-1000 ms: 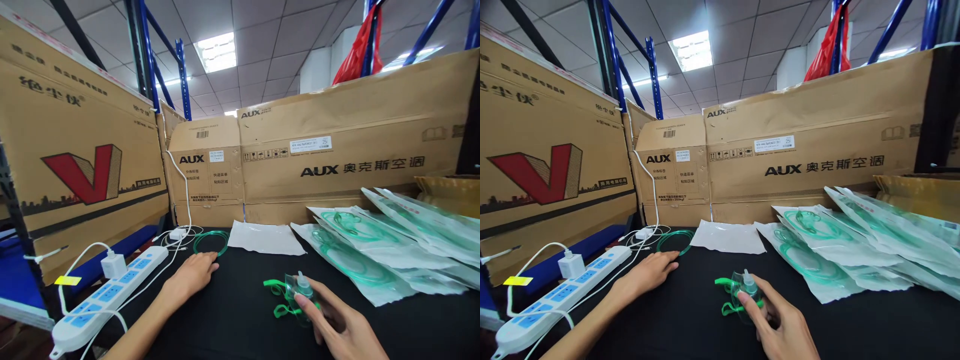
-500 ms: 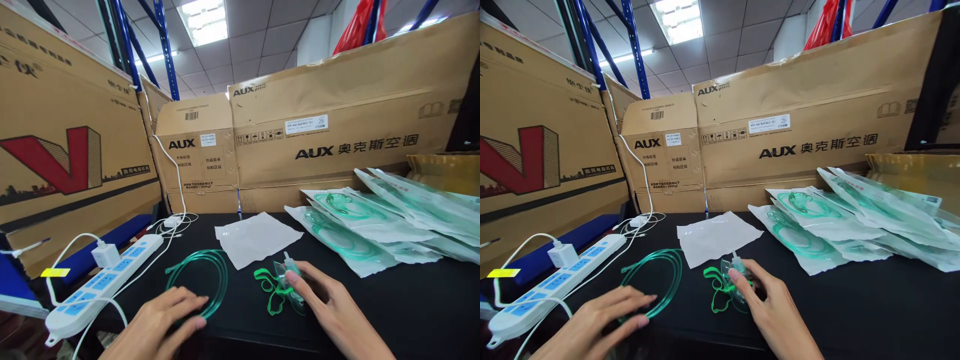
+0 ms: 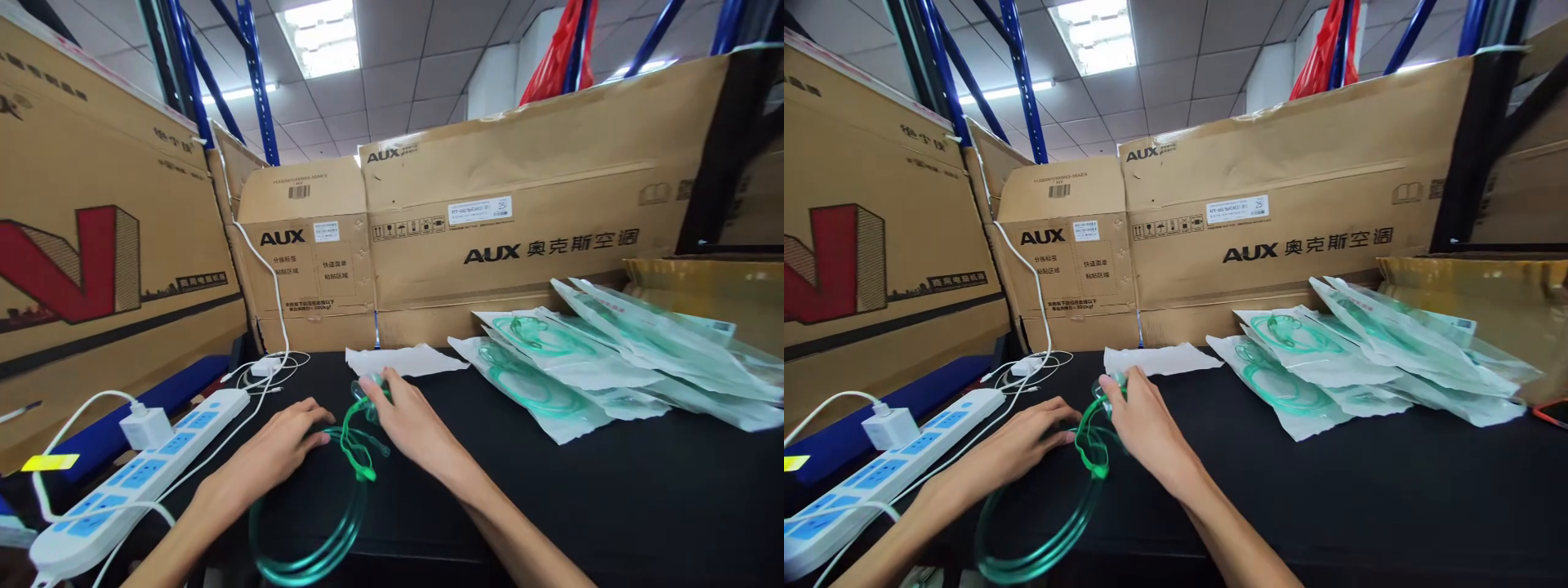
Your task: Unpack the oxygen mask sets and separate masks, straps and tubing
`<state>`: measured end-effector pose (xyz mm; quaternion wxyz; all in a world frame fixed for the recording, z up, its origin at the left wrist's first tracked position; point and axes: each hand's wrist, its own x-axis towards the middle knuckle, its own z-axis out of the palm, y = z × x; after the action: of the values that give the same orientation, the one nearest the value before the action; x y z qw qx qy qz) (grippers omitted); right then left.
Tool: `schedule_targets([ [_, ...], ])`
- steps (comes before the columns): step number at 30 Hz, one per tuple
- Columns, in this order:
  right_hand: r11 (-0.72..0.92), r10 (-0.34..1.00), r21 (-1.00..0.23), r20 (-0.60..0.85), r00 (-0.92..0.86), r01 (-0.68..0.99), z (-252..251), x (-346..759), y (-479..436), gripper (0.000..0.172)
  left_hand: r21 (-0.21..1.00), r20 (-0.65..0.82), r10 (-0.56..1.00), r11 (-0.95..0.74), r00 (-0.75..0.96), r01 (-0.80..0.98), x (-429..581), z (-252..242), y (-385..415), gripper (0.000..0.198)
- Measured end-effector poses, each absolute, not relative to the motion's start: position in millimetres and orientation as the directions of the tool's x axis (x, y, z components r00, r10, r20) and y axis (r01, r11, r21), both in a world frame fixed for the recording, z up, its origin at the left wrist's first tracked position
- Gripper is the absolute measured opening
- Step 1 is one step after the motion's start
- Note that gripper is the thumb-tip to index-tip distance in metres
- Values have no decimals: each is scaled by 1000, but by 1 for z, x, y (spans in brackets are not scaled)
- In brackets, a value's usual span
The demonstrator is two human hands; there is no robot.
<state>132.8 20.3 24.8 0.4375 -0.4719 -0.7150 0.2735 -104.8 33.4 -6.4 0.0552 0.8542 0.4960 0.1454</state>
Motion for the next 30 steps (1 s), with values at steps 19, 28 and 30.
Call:
schedule_targets([
  [19,246,969,-969,246,19,25,5,216,-42,46,478,132,925,-374,356,795,-51,15,11,31],
  [28,222,961,-963,190,-200,151,-5,203,-50,42,512,129,792,-568,597,644,-77,15,-27,24],
  [30,233,955,-959,194,-224,163,-6,201,-52,39,524,142,798,-563,586,639,-73,13,-30,20],
])
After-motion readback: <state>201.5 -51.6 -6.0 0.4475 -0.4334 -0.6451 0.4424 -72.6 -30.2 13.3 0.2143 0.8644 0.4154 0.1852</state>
